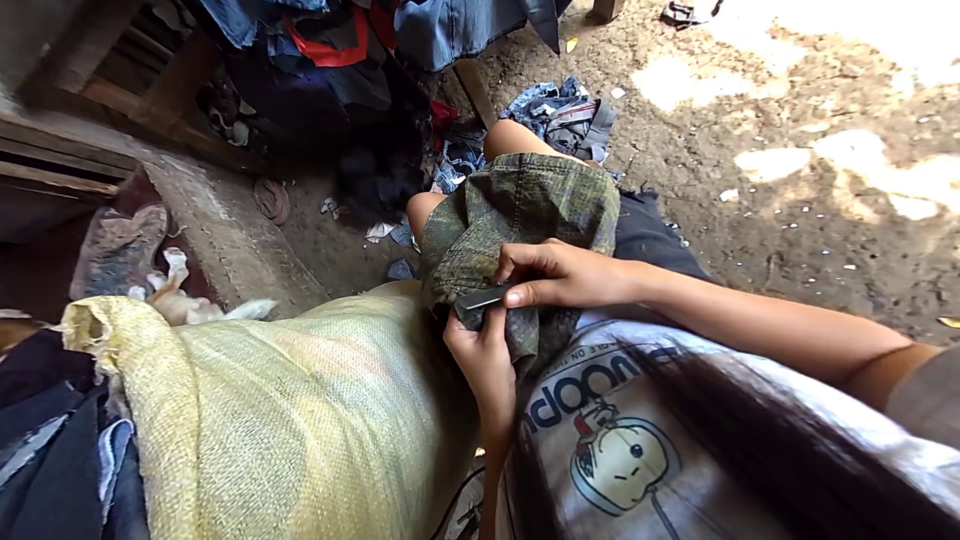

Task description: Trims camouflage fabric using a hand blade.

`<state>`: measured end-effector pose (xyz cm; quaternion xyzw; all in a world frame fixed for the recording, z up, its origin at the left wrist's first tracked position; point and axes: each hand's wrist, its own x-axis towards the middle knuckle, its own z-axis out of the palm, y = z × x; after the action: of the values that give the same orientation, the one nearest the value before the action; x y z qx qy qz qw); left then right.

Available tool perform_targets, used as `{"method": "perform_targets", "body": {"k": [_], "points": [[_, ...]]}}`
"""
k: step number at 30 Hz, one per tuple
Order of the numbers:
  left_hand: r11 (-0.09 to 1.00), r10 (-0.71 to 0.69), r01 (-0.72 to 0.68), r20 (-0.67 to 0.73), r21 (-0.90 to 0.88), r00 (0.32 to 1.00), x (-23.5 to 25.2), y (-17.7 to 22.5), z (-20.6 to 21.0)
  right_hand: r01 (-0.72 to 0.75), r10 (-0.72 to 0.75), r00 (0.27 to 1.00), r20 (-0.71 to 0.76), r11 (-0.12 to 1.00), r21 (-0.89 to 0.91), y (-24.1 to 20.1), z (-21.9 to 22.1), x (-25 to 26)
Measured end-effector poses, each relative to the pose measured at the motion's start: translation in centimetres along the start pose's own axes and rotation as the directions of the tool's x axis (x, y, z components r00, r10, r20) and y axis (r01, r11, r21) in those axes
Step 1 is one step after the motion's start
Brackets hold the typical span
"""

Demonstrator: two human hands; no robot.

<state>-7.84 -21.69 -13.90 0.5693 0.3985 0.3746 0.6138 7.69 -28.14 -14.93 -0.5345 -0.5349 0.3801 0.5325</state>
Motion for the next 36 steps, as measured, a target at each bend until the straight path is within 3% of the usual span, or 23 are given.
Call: {"method": "perform_targets", "body": {"k": [5, 9, 14, 20, 25, 31, 36], "points": [[0.993, -0.092, 0.089, -0.042, -0.073, 0.995, -0.3, 0.6, 0.1, 0.081, -0.088, 0.996, -0.013, 0.96, -0.269, 0.8, -0.1, -0.5], [0.985, -0.147, 0.143, -0.042, -0.1, 0.988, -0.5, 1.0, 0.0, 0.089, -0.105, 0.994, -0.023, 0.926, -0.368, 1.4, -0.4, -1.2], [0.981, -0.161, 0.163, 0.028, -0.108, 0.987, -0.6, 1.0, -0.2, 0.092, -0.119, 0.992, -0.045, 0.916, -0.391, 1.8, -0.5, -1.5], [0.992, -0.125, 0.123, 0.196, 0.022, 0.973, -0.5, 0.2, -0.3, 0.104, -0.142, 0.988, -0.067, 0.91, -0.402, 1.9, -0.3, -1.3], [0.992, -0.126, 0.127, 0.151, 0.006, 0.98, -0.5, 0.0, 0.0, 0.117, -0.143, 0.989, -0.035, 0.909, -0.399, 1.8, 0.0, -1.0], [0.961, -0.141, 0.183, 0.204, -0.205, 0.969, -0.5, -2.1, 0.2, 0.139, -0.165, 0.986, -0.036, 0.912, -0.387, 1.9, 0.2, -0.7], [0.985, -0.123, 0.136, 0.115, -0.11, 0.986, -0.7, -1.5, 0.4, 0.164, -0.192, 0.98, -0.04, 0.914, -0.37, 2.0, 0.2, -0.8]]}}
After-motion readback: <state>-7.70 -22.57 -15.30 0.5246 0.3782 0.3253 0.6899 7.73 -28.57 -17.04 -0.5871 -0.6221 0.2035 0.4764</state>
